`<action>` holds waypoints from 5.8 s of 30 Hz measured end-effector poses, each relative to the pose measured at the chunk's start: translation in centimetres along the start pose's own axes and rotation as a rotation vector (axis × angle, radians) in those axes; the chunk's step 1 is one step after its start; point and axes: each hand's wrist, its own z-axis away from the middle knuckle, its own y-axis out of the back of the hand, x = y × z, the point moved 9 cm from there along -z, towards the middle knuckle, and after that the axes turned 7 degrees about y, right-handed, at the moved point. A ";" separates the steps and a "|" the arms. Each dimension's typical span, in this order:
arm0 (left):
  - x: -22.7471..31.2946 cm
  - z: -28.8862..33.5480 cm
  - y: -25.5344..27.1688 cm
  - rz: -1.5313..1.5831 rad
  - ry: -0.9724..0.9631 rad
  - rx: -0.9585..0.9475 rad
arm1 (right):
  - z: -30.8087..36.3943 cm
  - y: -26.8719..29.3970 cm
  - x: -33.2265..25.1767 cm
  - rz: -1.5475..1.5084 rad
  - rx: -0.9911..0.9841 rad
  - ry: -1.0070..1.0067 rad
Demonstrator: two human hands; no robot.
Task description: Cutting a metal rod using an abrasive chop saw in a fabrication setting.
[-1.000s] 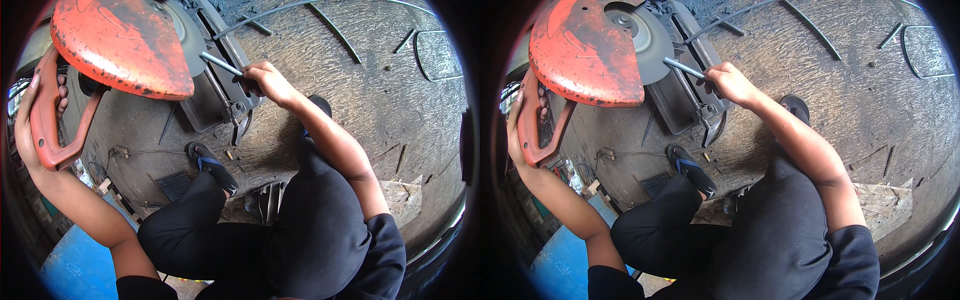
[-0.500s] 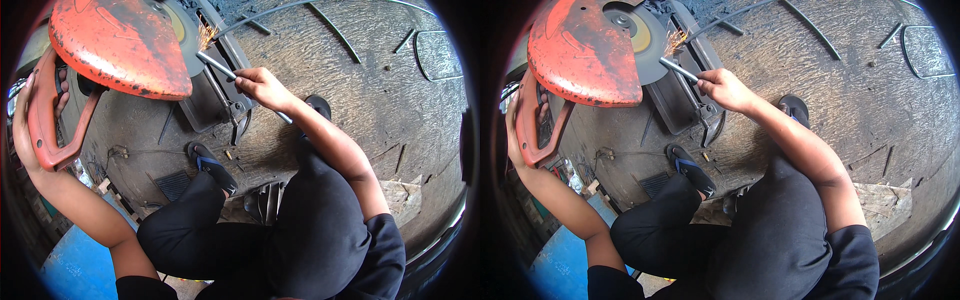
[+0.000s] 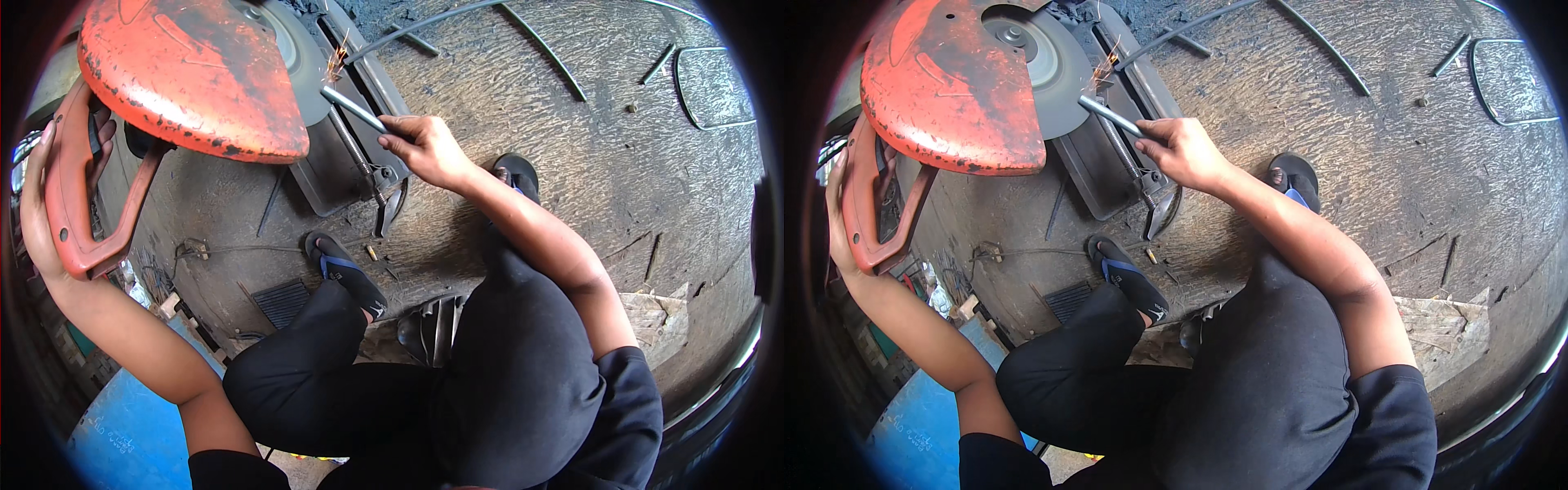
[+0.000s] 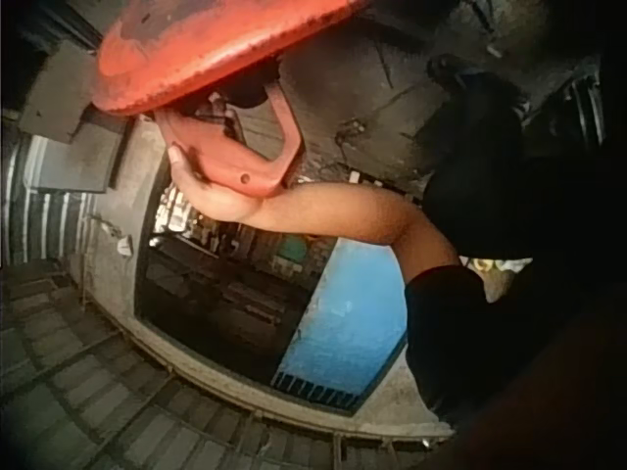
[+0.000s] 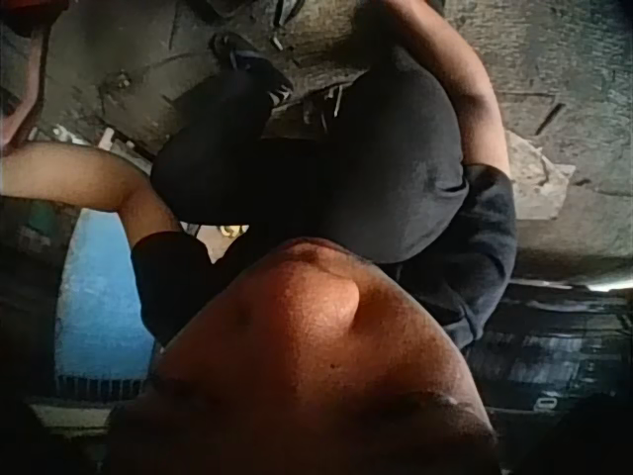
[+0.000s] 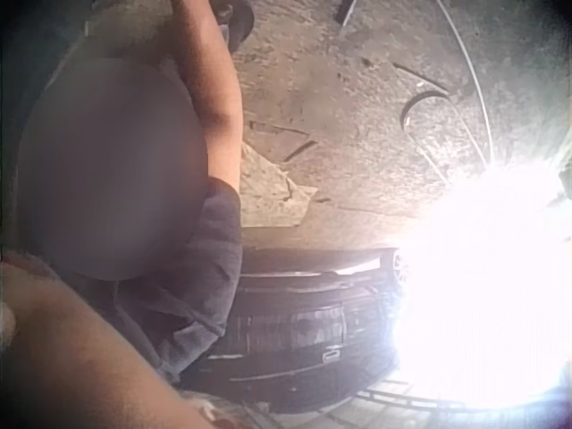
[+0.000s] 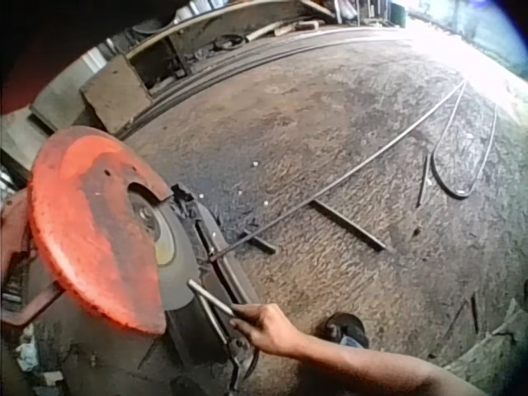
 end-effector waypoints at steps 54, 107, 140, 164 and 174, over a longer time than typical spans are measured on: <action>-0.4 -0.6 1.2 0.003 0.035 -0.015 | 1.9 -4.7 0.4 -1.158 -0.299 -0.726; 0.1 -0.8 1.9 -0.016 -0.001 0.018 | 1.0 -4.2 0.9 -0.570 -0.148 -0.470; -0.3 -0.7 1.6 0.011 0.002 -0.030 | 0.5 -3.1 0.8 -0.340 -0.154 -0.365; -0.1 -0.4 1.1 -0.021 0.044 -0.024 | 0.2 -2.8 1.5 -0.677 -0.099 -0.464; -0.2 -0.4 1.4 -0.044 0.055 0.017 | 0.3 -2.6 1.3 -0.214 -0.061 -0.372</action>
